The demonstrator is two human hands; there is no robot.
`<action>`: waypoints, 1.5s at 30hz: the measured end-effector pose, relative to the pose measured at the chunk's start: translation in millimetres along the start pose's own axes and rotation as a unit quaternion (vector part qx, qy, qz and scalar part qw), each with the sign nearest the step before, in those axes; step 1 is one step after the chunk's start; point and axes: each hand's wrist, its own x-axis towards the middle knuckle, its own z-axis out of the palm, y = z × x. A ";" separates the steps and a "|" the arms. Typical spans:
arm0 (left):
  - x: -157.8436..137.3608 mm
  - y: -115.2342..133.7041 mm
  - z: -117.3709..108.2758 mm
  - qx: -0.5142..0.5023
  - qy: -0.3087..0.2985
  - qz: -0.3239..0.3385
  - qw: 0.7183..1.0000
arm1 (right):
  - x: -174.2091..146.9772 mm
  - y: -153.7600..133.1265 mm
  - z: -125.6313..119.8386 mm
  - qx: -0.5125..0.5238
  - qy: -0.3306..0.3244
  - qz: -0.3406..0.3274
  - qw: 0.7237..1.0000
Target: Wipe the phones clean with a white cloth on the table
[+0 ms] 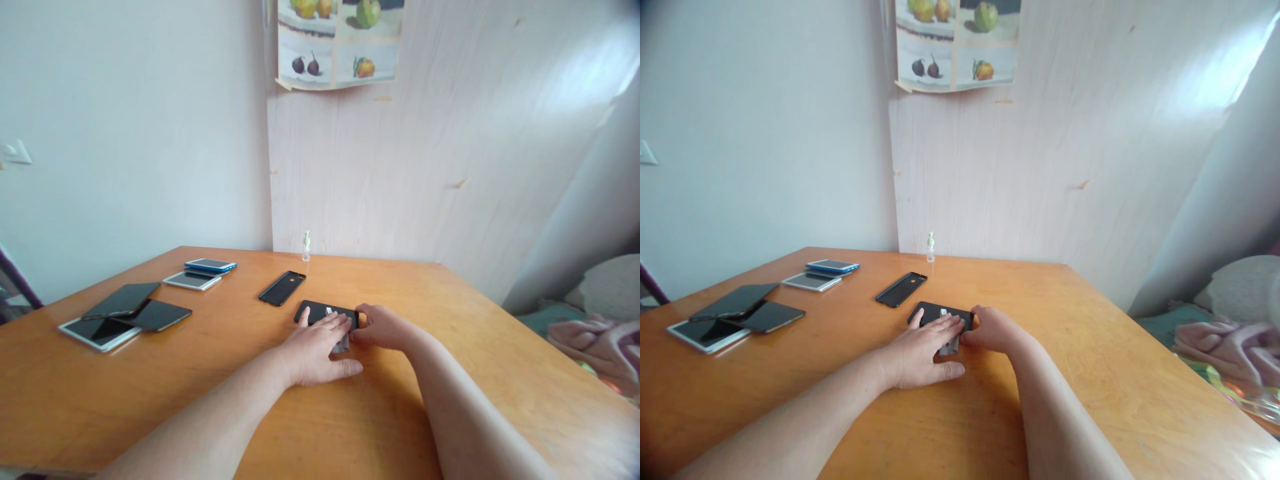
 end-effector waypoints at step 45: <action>-0.6 -3.3 0.0 0.013 0.010 -0.015 1.000 | -1.1 -2.5 -0.7 0.001 0.006 -0.001 1.000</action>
